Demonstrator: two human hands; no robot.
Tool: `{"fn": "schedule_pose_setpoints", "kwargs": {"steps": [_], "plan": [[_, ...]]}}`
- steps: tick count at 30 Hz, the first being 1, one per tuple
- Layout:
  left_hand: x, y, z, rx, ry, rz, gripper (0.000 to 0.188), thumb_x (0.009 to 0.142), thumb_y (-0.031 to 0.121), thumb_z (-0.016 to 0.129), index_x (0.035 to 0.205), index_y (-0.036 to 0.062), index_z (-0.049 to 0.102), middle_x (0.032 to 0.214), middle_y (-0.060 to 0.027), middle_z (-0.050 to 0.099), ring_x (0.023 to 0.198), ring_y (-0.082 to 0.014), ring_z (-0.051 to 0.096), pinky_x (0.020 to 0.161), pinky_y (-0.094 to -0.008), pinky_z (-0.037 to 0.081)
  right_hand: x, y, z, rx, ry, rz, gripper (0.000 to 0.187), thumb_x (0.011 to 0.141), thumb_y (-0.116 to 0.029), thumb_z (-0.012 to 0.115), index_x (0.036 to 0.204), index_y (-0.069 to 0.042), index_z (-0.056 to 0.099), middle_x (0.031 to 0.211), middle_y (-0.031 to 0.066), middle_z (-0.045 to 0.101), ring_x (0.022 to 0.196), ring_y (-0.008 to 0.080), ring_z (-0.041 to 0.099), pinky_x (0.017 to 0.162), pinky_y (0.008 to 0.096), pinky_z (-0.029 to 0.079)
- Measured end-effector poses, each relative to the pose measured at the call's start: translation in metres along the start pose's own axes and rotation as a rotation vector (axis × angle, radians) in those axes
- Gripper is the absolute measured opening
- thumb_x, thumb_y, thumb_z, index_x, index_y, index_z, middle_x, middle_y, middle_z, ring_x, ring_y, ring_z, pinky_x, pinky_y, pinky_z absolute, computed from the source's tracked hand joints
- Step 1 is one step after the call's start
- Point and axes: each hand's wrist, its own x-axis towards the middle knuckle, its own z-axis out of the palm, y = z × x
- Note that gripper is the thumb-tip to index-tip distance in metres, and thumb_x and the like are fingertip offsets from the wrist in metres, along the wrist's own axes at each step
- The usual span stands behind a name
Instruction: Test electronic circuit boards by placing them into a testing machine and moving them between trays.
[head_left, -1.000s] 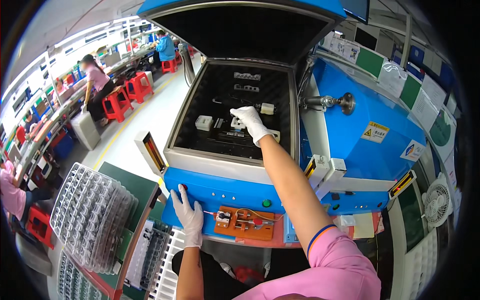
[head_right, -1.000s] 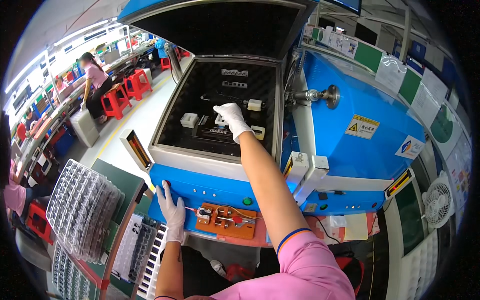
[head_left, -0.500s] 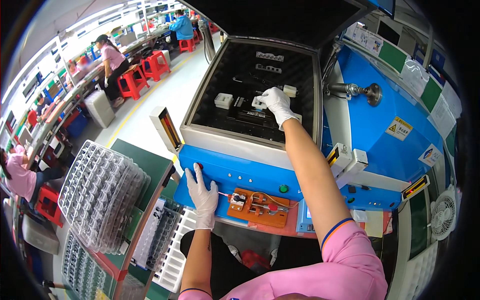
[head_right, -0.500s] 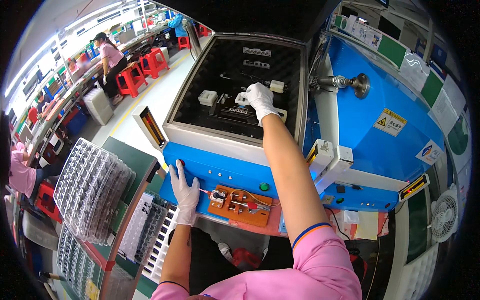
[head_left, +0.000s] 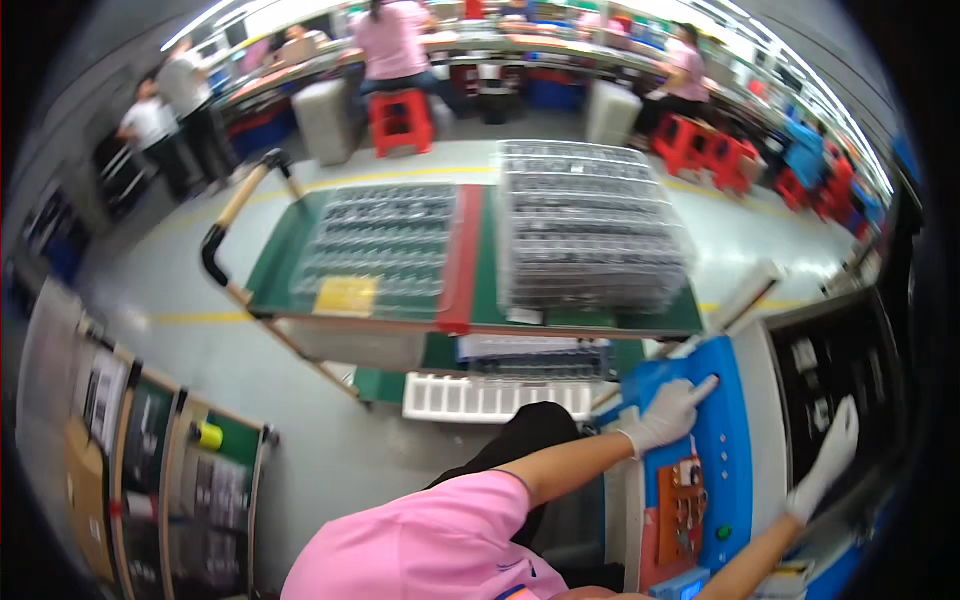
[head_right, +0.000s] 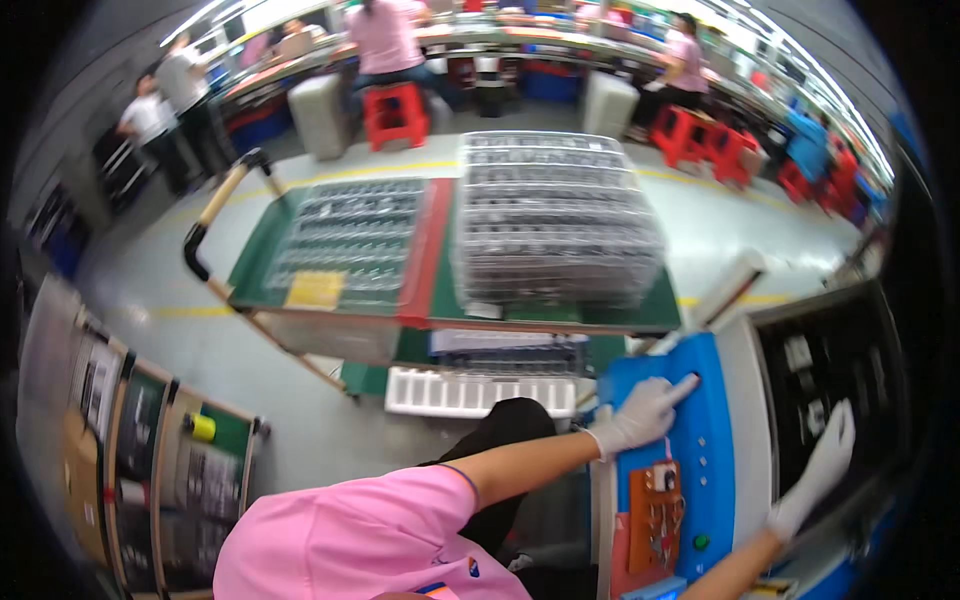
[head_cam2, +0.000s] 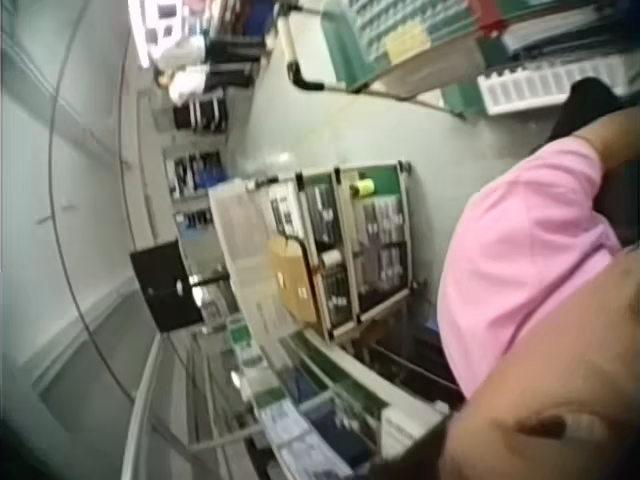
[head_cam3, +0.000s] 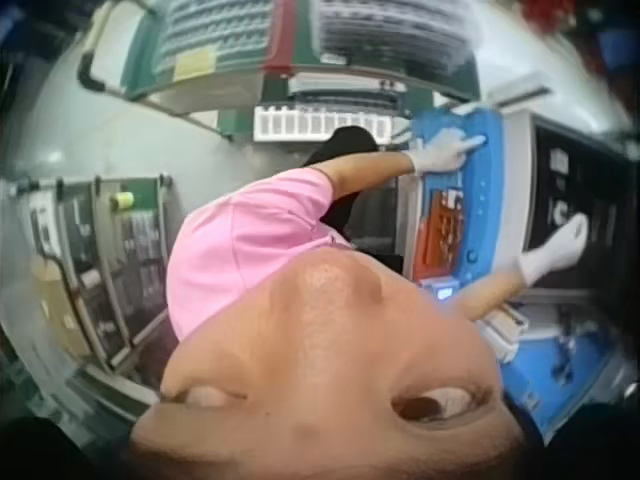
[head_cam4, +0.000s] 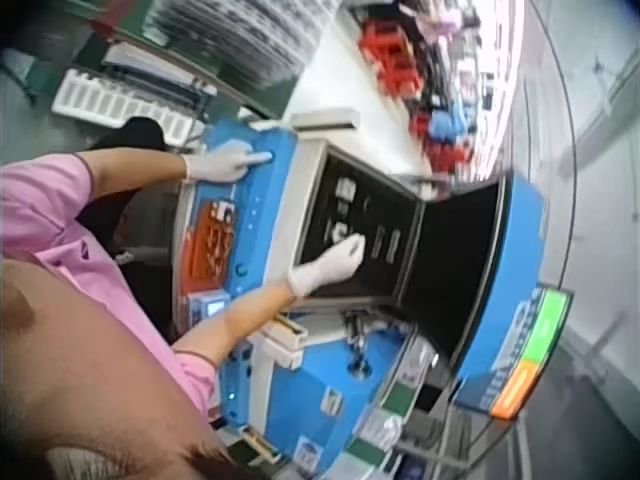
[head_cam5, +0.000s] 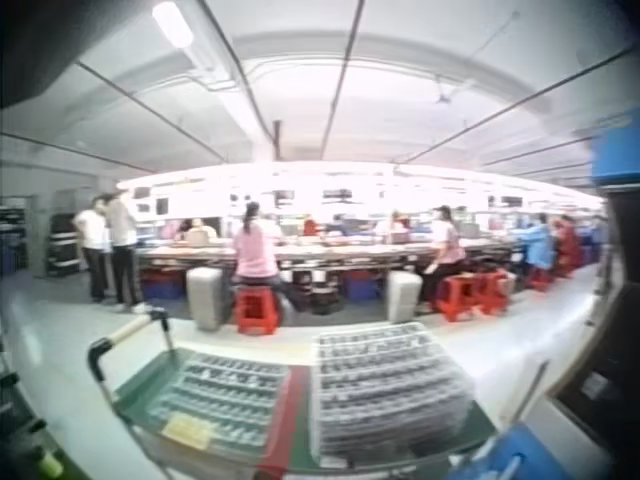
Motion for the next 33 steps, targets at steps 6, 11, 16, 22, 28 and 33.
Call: {"fn": "schedule_pose_setpoints", "kwargs": {"steps": [6,11,16,22,28,33], "plan": [[-0.016,-0.009,-0.007,0.155,0.0,-0.069,0.056,0.084,0.0,0.046,0.138,0.0131,0.043,0.076,-0.0133,0.049,0.071,-0.0277,0.048,0.07,-0.0397,0.04,-0.159,-0.063,-0.038,-0.582,-0.809,-0.042,0.053,0.077,-0.024,0.07,0.123,-0.006,0.05,0.108,0.0174,0.052,0.102,0.0288,0.053,0.087,0.0399,0.039],[-0.017,-0.013,-0.006,0.169,0.009,-0.06,0.052,0.086,-0.001,0.046,0.136,0.0139,0.044,0.074,-0.0134,0.051,0.07,-0.0299,0.051,0.07,-0.0398,0.043,-0.186,-0.059,-0.021,-0.654,-0.679,0.011,0.05,0.08,-0.021,0.067,0.124,-0.006,0.052,0.108,0.0178,0.055,0.102,0.0302,0.054,0.087,0.0399,0.041],[0.009,0.012,0.008,0.094,0.027,0.002,0.054,0.075,-0.001,0.053,0.128,0.0113,0.051,0.072,-0.0177,0.056,0.068,-0.0356,0.056,0.062,-0.0459,0.045,-0.213,-0.002,-0.03,-0.698,-0.344,0.09,0.051,0.078,-0.014,0.068,0.126,-0.004,0.053,0.104,0.0181,0.059,0.096,0.0355,0.058,0.083,0.0424,0.046],[0.005,-0.006,-0.003,-0.195,0.241,-0.033,0.047,0.077,0.001,0.054,0.124,0.0028,0.053,0.111,-0.0167,0.059,0.102,-0.0268,0.058,0.092,-0.0352,0.044,-0.226,-0.018,-0.026,-0.264,-0.233,0.032,0.042,0.076,-0.023,0.071,0.116,-0.013,0.062,0.094,0.0122,0.063,0.082,0.0311,0.062,0.072,0.0416,0.049],[-0.074,0.094,-0.027,-0.799,-0.181,-0.177,0.044,0.087,0.002,0.058,0.129,0.0004,0.043,0.109,-0.01,0.056,0.101,-0.0184,0.055,0.089,-0.0332,0.044,-0.287,-0.047,-0.035,0.62,-0.034,0.226,0.034,0.084,-0.009,0.063,0.118,-0.004,0.061,0.092,0.0014,0.06,0.078,0.0096,0.056,0.067,0.0223,0.046],[-0.118,0.172,-0.062,-1.256,-0.606,-0.594,0.04,0.088,0.0,0.057,0.127,-0.0001,0.047,0.109,-0.0075,0.059,0.094,-0.0123,0.056,0.083,-0.0274,0.045,-0.323,-0.062,-0.025,0.987,-0.007,0.321,0.035,0.079,0.003,0.062,0.114,-0.002,0.061,0.106,0.0075,0.061,0.095,0.0124,0.057,0.076,0.0243,0.048]]}}
